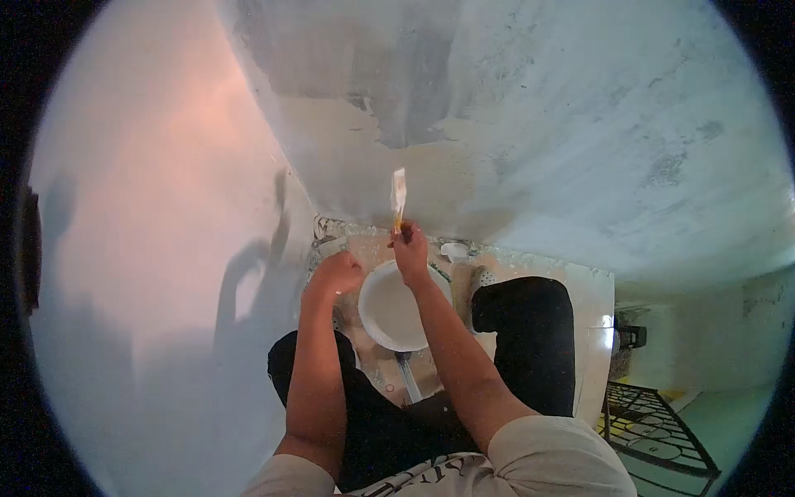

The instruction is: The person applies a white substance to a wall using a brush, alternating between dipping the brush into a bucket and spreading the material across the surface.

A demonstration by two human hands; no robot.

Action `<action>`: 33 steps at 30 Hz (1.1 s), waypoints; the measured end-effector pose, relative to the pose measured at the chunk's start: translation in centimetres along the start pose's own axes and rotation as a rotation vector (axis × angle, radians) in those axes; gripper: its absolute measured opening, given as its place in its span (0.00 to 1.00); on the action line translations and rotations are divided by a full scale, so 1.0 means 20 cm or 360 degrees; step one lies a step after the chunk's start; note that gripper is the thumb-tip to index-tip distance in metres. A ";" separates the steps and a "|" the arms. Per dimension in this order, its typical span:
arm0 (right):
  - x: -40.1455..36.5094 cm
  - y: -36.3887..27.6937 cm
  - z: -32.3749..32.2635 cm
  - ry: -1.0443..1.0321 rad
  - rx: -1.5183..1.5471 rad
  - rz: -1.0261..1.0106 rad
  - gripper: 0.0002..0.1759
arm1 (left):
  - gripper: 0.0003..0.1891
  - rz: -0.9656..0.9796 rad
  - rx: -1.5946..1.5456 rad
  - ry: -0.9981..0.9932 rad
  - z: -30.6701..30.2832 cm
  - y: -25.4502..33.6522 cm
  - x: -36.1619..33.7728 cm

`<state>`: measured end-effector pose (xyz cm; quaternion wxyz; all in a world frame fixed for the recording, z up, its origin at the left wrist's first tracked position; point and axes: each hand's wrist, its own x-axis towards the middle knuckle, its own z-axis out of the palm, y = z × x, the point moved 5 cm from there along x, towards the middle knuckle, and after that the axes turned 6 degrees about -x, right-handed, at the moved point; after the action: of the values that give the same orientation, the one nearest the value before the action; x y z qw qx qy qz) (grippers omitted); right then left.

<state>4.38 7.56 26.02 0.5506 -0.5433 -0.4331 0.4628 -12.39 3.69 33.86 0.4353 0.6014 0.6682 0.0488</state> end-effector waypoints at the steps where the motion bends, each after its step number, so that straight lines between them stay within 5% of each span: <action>1: 0.01 -0.04 0.01 -0.0001 -0.0008 -0.0062 0.05 | 0.17 -0.0004 0.0000 0.0000 -0.02 0.03 -0.03; 17: 0.28 -0.38 0.13 0.0114 0.0145 -0.0399 0.05 | 0.19 0.0040 -0.0045 -0.0041 0.04 0.06 -0.01; 23: 0.44 -0.13 0.12 0.0241 -0.0048 -0.0176 0.13 | 0.19 0.0026 -0.0057 -0.0093 0.06 0.08 -0.01; 26: 0.43 0.04 0.06 0.0501 -0.0598 -0.0269 0.16 | 0.18 0.0076 -0.0073 -0.0035 0.08 0.05 0.02; 28: 0.31 0.18 0.07 0.0099 -0.0419 0.0469 0.15 | 0.18 0.0108 -0.0079 -0.0007 0.09 0.04 0.04; 31: 0.21 0.20 0.05 0.0071 -0.0139 0.0762 0.16 | 0.17 0.0146 -0.0044 0.0019 0.09 0.06 0.04; 33: 0.24 0.11 0.04 -0.0010 -0.0163 0.0662 0.17 | 0.19 0.0105 -0.0045 -0.0123 0.10 0.07 0.04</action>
<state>4.39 12.32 23.73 0.4135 -0.6467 -0.3363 0.5456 -9.98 3.80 32.94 0.4673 0.6182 0.6300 0.0494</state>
